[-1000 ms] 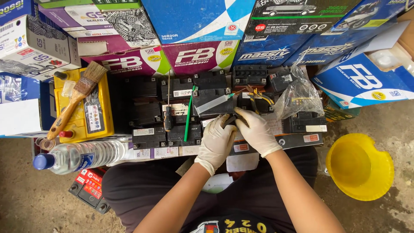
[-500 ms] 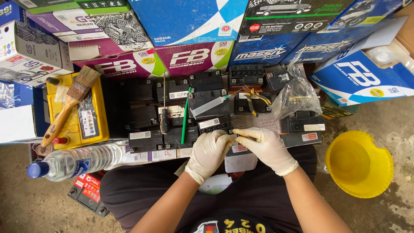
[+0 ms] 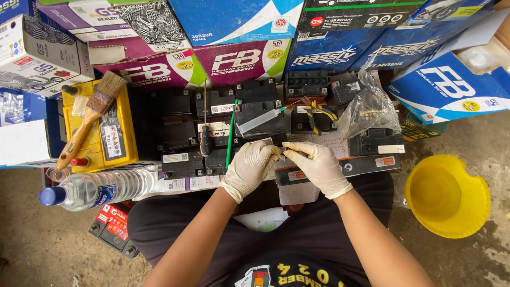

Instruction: Servicing lead-acid batteries by filling them with electrolyte using a syringe and preparing terminal hardware.

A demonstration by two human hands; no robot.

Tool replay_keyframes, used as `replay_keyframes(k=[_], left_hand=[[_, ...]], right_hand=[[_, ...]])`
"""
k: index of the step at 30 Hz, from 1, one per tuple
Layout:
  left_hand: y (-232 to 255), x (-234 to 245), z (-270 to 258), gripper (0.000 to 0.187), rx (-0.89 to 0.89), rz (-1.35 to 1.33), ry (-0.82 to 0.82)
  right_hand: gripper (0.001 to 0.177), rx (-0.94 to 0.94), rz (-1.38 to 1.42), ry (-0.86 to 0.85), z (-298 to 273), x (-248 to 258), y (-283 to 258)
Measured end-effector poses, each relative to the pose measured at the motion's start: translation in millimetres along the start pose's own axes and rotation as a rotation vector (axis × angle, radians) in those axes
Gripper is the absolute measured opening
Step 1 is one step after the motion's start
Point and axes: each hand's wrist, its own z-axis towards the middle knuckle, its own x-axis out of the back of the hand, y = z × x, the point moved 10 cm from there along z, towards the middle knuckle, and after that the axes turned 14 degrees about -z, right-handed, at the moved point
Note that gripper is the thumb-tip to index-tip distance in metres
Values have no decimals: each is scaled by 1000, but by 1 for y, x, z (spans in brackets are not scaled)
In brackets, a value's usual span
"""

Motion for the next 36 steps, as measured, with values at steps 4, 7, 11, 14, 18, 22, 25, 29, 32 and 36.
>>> replay_keyframes(k=[4,7,11,14,18,22,25,29,32,36], left_hand=[[3,3,-4,13,42,-19,43],[10,15,1,11,141,-246,-17],[7,16,-5,5,345,-592,-67],[5,12,-11,9,436,-692,-100],[8,4,-16,12,534,-648,-134],[2,-19,-35,9,559,-401,-108],[13,-12,-35,7,526,-329,-44],[26,-2,-27,11,576,-552,-135],[26,-12,-35,13,600,-737,-171],[36,-2,-24,15,636,-810,-137]], right_hand=[[22,-8,-28,47,-7,-2,-1],[22,-21,25,42,-14,-5,4],[22,-80,113,5,-23,-12,18],[22,-109,138,-20,-28,-14,19],[19,-70,55,49,-38,-1,0],[19,-106,93,102,-50,-2,19],[17,-98,44,127,-57,2,17],[16,-50,43,69,-62,4,4],[16,29,18,83,-66,10,-9],[15,100,2,166,-68,19,-19]])
